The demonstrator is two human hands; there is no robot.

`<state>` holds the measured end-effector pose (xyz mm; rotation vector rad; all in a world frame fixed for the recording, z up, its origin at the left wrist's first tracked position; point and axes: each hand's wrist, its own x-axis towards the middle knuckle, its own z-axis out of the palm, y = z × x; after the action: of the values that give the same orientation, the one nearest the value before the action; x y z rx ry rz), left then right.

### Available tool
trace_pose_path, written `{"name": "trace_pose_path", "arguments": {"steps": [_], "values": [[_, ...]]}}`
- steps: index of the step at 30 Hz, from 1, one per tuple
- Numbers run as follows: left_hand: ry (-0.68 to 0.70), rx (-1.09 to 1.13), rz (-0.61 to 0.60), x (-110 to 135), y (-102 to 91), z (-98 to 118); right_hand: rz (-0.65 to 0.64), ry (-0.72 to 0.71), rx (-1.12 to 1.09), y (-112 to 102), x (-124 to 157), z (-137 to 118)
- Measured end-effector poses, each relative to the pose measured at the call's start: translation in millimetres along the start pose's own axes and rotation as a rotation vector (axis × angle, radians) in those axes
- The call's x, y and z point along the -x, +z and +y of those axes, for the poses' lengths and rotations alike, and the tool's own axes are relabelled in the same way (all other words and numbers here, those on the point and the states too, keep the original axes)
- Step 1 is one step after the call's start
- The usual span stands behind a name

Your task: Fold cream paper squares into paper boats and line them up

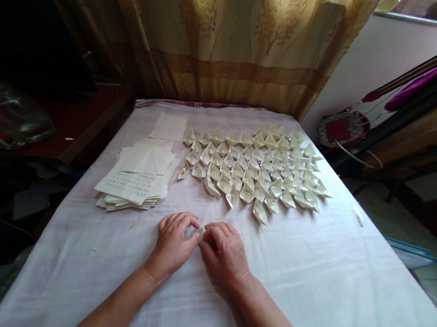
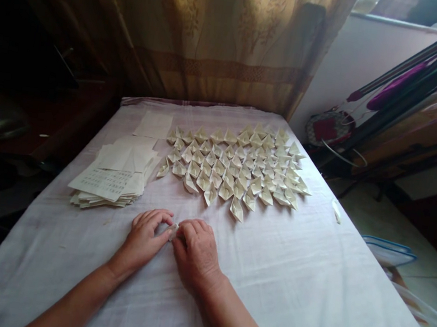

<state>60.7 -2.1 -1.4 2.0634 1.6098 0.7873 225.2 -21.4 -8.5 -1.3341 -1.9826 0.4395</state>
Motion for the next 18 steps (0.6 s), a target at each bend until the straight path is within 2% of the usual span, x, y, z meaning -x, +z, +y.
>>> {"name": "trace_pose_path", "arguments": {"steps": [3,6,9,12,18], "values": [[-0.067,0.186,-0.061,-2,-3.7,0,0.03,0.189,-0.06,3,-6,-3],[-0.141,0.41,-0.035,-14,-10.4,-4,-0.013,0.319,-0.22,6,-25,-6],[-0.105,0.523,0.005,-34,-15.2,-12,0.017,0.329,-0.329,13,-49,-6],[-0.075,0.53,0.039,-52,-15.5,-24,0.06,0.376,-0.375,23,-68,-3],[-0.092,0.533,0.073,-56,-11.5,-36,0.001,0.277,-0.552,29,-76,8]]}}
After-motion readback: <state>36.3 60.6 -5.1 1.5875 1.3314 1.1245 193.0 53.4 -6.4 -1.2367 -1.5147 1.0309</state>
